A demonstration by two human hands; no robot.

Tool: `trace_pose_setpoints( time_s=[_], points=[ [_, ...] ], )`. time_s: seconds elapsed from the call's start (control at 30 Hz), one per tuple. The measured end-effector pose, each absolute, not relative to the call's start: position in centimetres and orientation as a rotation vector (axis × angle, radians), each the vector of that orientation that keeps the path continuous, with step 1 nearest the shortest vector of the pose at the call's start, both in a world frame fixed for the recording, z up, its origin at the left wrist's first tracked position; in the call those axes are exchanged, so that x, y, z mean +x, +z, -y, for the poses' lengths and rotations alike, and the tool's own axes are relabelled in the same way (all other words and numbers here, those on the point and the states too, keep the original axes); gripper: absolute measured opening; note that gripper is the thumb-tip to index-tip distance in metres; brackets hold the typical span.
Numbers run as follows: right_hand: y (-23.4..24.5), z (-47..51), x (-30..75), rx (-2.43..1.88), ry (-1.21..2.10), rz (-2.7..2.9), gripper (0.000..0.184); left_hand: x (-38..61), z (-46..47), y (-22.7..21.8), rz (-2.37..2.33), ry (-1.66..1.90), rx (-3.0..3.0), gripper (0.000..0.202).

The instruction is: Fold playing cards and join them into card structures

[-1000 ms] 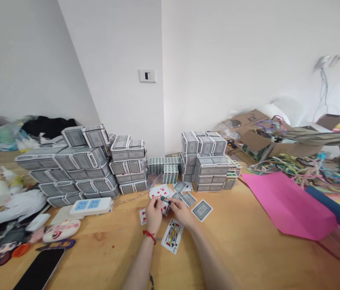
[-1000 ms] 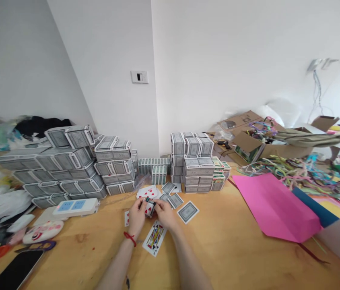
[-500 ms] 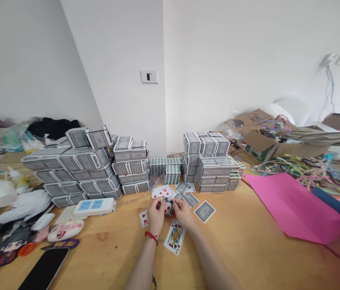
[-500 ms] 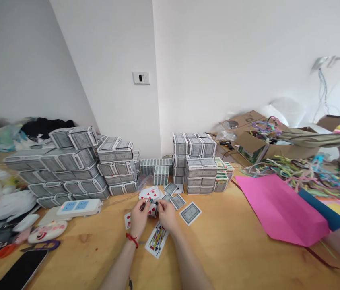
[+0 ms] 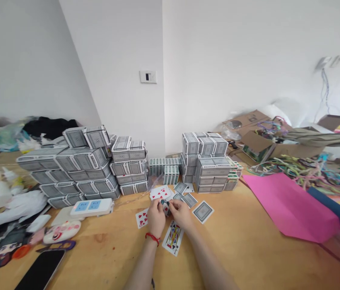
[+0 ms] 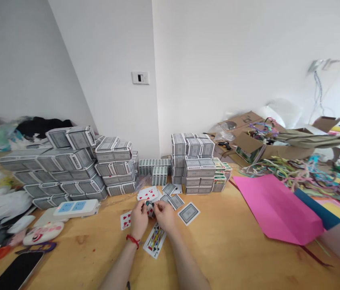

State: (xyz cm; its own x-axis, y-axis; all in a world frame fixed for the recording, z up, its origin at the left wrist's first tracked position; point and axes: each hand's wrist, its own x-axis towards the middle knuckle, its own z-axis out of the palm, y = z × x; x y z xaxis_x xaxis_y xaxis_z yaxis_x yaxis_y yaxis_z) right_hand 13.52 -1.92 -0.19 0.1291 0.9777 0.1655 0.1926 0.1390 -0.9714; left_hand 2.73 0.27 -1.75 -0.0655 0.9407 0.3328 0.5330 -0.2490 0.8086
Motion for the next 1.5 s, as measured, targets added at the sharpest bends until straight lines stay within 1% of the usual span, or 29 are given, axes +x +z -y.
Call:
trace_pose_setpoints(
  time_s=[0.2,0.37,0.5,0.6,0.67,1.03,1.37,1.5],
  points=[
    [-0.7,1.7,13.6,-1.293,0.906,1.283,0.028,2.7,-0.4,-1.8,-1.562,1.265,1.697,0.025],
    [-1.0,1.4,13.8,-1.295,0.9,1.239,0.022,2.4,-0.5,-1.6,-1.502,1.233,1.699,0.028],
    [-1.2,1.3,14.1,-1.324,0.846,1.229,0.019,2.2,-0.3,-1.2,-1.44,1.24,1.672,0.019],
    [-1.3,1.3,14.2,-1.309,0.873,1.211,0.019,2.1,-0.1,-0.8,-1.395,1.257,1.595,0.012],
    [-1.2,1.4,14.1,-1.295,0.898,1.199,0.02,2.2,0.0,-0.7,-1.379,1.27,1.557,0.01],
    [-1.0,1.6,14.5,-1.171,1.081,1.063,0.028,2.6,-0.2,-0.7,-1.198,1.271,1.344,0.022],
    [-0.4,1.4,14.5,-1.048,1.06,1.026,0.022,2.6,-0.5,-0.9,-1.148,1.254,1.274,0.024],
    [-0.6,1.3,14.8,-1.083,1.074,1.058,0.023,2.3,-0.5,-0.8,-1.152,1.219,1.285,0.022]
  ],
)
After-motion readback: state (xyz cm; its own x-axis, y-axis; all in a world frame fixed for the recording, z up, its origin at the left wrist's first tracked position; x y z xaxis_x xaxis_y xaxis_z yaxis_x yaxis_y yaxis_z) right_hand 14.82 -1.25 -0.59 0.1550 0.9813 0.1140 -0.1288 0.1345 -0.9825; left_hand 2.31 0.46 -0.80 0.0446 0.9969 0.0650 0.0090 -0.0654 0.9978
